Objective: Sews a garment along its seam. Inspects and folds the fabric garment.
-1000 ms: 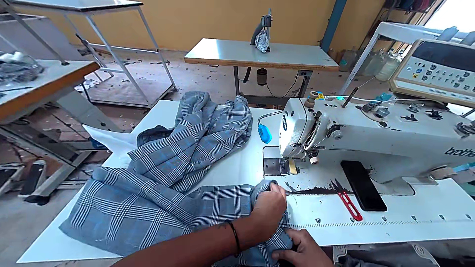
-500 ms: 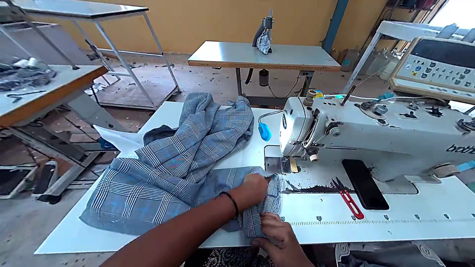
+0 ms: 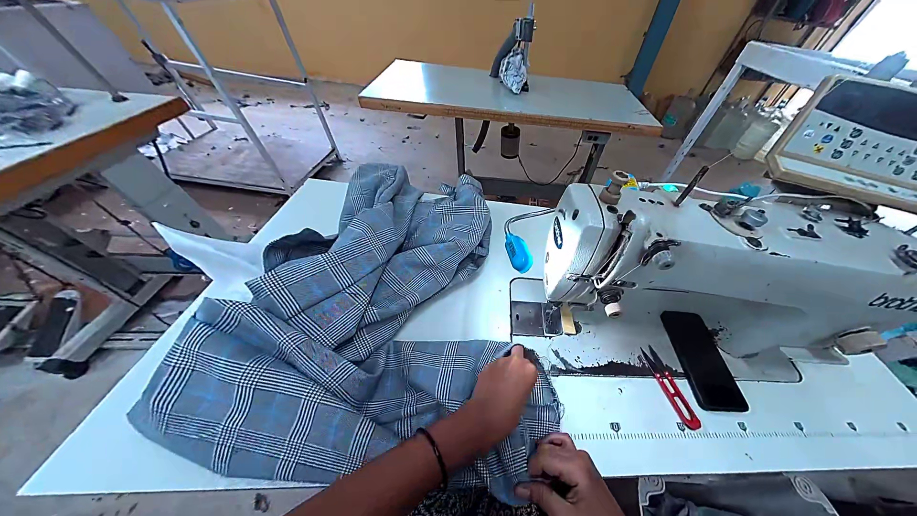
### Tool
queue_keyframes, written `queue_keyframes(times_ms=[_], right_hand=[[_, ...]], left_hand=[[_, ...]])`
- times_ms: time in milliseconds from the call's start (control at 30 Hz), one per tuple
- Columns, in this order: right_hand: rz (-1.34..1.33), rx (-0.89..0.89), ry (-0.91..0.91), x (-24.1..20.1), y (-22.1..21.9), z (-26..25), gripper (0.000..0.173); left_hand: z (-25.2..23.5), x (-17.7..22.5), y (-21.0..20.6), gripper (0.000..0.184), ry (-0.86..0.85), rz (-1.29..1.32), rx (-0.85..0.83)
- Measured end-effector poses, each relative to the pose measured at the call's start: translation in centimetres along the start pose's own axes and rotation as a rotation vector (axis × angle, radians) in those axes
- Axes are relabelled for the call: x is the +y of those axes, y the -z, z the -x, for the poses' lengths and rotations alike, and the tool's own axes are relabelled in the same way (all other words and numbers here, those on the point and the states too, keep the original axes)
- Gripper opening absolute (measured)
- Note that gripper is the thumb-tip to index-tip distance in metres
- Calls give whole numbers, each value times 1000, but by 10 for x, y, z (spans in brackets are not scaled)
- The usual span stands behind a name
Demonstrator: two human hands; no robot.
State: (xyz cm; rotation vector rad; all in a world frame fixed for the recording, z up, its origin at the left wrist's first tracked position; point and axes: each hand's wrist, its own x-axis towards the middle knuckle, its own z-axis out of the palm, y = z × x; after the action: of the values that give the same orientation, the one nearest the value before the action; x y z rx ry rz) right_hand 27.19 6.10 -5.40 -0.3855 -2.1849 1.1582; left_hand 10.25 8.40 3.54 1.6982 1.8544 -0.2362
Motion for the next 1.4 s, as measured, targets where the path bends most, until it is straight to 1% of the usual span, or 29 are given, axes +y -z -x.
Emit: queue_keyframes(times_ms=[67,200,267,467,500,567,633,700,733,800,833,867,900,967,1067,1133,1167,1200,1233,1300,1367,1400], right_hand=[[-5,-26,17,2,4,6,26],[-3,-40,20,4,9,12,31],[-7,-31,15,3,8,13,32],[6,-12,11,3,7,13,31],[7,-11,12,2,6,13,31],[14,-7,13,2,6,13,30],[13,-3,1,1,6,12,31],[-5,52,-79,-3,5,11,30],[3,136,-154,-6,3,10,27],[131,412,-335,-12,-3,0,17],[253,536,-421,-11,-5,-7,18],[369,607,-497,-9,-5,-15,21],[419,627,-570,-8,-5,-23,27],[448,534,-744,-12,-4,-36,35],[463,422,-875,-16,-8,-52,36],[464,432,-881,-14,-10,-56,31],[467,455,-866,-12,-11,-56,29],[474,479,-843,-11,-13,-55,26],[486,505,-813,-8,-14,-54,24],[486,545,-756,-5,-17,-53,18],[485,582,-695,-2,-20,-51,13],[500,596,-656,0,-22,-51,12]], left_hand=[[1,-6,-3,30,-17,1,-18],[4,-14,-7,45,-42,37,-24],[5,-13,-6,53,-30,45,-50],[9,-15,-3,65,-69,60,-94],[9,-15,-2,63,-77,68,-102],[7,-16,-1,54,-84,76,-72],[5,-14,-1,45,-46,61,-37],[5,-11,2,42,-5,59,-35],[5,-11,2,41,4,64,-32],[5,-12,0,41,9,78,-15],[4,-13,-2,42,7,85,-7],[4,-13,-4,44,5,96,2],[4,-13,-6,45,5,113,12],[6,-10,-5,52,24,132,24],[7,-7,-3,58,70,127,35],[8,-4,-1,59,100,104,32],[10,-1,0,56,106,89,29],[13,1,2,47,90,75,35],[15,4,3,39,47,80,54],[13,4,0,28,-78,155,128],[-2,0,-7,26,-158,266,180],[-10,-1,-7,29,-160,312,165]])
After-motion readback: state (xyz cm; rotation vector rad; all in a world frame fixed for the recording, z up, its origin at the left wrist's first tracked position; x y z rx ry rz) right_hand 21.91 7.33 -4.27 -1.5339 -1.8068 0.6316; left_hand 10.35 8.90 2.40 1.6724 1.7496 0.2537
